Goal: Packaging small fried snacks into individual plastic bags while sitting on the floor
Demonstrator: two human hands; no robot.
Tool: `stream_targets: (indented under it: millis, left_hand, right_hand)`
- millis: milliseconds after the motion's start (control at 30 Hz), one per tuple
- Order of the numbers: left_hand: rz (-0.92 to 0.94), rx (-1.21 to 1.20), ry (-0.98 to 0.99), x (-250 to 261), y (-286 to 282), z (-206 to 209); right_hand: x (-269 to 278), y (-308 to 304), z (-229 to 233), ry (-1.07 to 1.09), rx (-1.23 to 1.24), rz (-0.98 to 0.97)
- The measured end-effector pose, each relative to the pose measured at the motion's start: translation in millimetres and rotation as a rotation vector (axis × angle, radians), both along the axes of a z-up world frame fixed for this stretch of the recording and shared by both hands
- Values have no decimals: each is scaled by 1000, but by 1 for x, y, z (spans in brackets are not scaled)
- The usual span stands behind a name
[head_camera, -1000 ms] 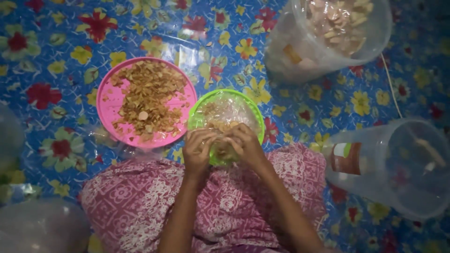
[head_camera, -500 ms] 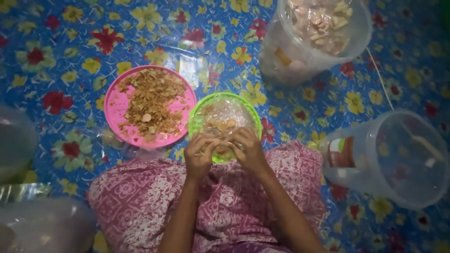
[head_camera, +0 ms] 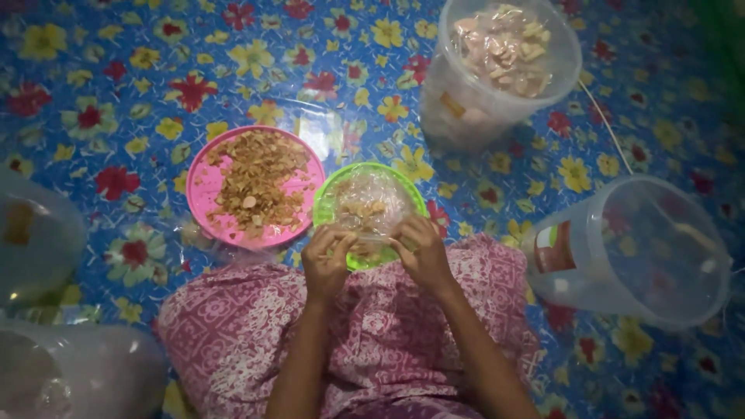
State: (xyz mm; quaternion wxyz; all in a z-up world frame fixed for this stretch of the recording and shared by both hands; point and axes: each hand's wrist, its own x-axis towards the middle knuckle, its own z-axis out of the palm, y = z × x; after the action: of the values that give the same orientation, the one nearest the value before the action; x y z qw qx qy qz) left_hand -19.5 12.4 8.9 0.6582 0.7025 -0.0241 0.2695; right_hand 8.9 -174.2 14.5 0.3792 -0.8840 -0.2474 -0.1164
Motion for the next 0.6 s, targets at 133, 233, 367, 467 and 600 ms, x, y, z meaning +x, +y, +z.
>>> stream_targets:
  millis: [133, 233, 367, 467, 600]
  left_hand:
    - [-2, 55, -33, -3, -2, -6]
    - [-25, 119, -16, -8, -8, 0]
    - [-75, 178, -78, -11, -16, 13]
    - [-83, 198, -88, -12, -17, 20]
    - [-78, 173, -70, -11, -17, 26]
  right_hand:
    - [2, -6, -23, 1, 46, 4]
    - [-10, 6, 4, -25, 21, 22]
    - [-20, 10, 6, -3, 44, 13]
    - [-20, 6, 12, -16, 53, 3]
    - [-19, -3, 13, -60, 6, -37]
